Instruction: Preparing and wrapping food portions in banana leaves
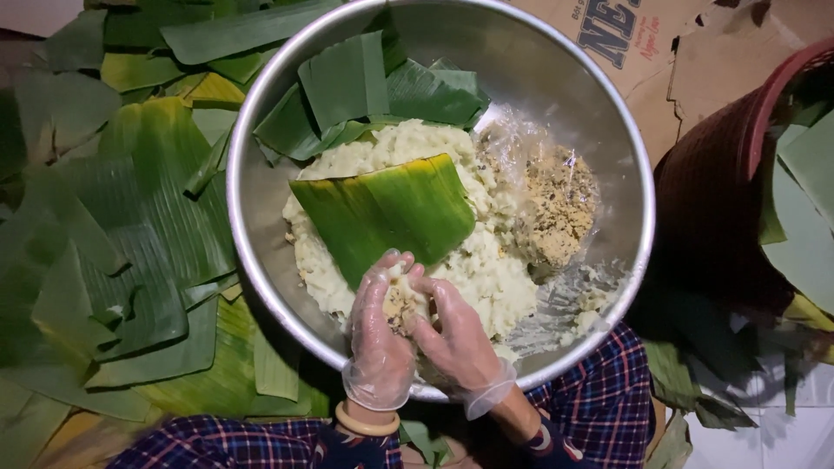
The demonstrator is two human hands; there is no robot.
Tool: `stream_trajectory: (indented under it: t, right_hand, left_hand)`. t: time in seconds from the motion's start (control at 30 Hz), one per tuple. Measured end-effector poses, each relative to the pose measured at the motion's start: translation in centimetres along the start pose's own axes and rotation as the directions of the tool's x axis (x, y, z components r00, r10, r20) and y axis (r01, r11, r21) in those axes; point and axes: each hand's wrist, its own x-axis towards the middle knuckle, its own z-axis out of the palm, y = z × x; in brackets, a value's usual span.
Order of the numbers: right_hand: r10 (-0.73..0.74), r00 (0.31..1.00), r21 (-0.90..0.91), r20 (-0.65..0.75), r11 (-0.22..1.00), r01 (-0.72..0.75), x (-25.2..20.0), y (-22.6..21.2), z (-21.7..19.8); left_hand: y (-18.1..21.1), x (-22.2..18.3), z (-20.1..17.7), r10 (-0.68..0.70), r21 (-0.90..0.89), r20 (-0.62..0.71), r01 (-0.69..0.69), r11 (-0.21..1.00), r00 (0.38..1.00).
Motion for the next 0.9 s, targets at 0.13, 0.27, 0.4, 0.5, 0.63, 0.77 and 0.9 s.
stream_trajectory:
  t: [0.13, 0.27, 0.4, 0.5, 0.63, 0.77, 0.9]
  right_hand:
    - [-0.066, 0.998, 0.015, -0.010, 0.998, 0.066, 0.0, 0.2, 0.0]
    - [0.015, 1.000, -0.023, 0.011, 1.000, -0.015, -0.1, 0.5, 0.0]
    - [0.087, 0.994, -0.046, 0.060, 0.995, -0.084, -0.1, 0.8, -0.2]
    - [0.092, 0.995, -0.088, 0.047, 0.992, -0.088, -0.1, 0.7, -0.1]
    - [0.075, 0.996, -0.054, 0.040, 0.996, -0.073, -0.1, 0.4, -0.2]
    - [0.077, 0.996, -0.070, 0.034, 0.995, -0.074, -0.1, -0.1, -0.3]
    - [0.098, 0.995, -0.077, 0.033, 0.992, -0.095, -0.1, -0.3, -0.3]
  left_hand:
    - [0.5, -0.2, 0.2, 0.401, 0.504, 0.373, -0.545, 0.670, 0.837]
    - [0.5, -0.1, 0.4, 0.111, 0.221, 0.104, -0.132, 0.966, 0.988]
    - [1.1, -0.1, 1.2, -0.101, -0.100, -0.076, 0.093, 0.991, 0.992]
    - [1.2, -0.2, 1.4, -0.040, -0.001, -0.020, 0.040, 0.999, 0.999]
    - [1.8, -0.2, 2.1, -0.138, -0.038, -0.139, 0.134, 0.990, 0.981]
    - [1.7, -0.3, 1.9, -0.117, -0.007, -0.107, 0.117, 0.993, 0.987]
    - [2.3, -0.2, 2.8, -0.187, -0.060, -0.168, 0.179, 0.982, 0.968]
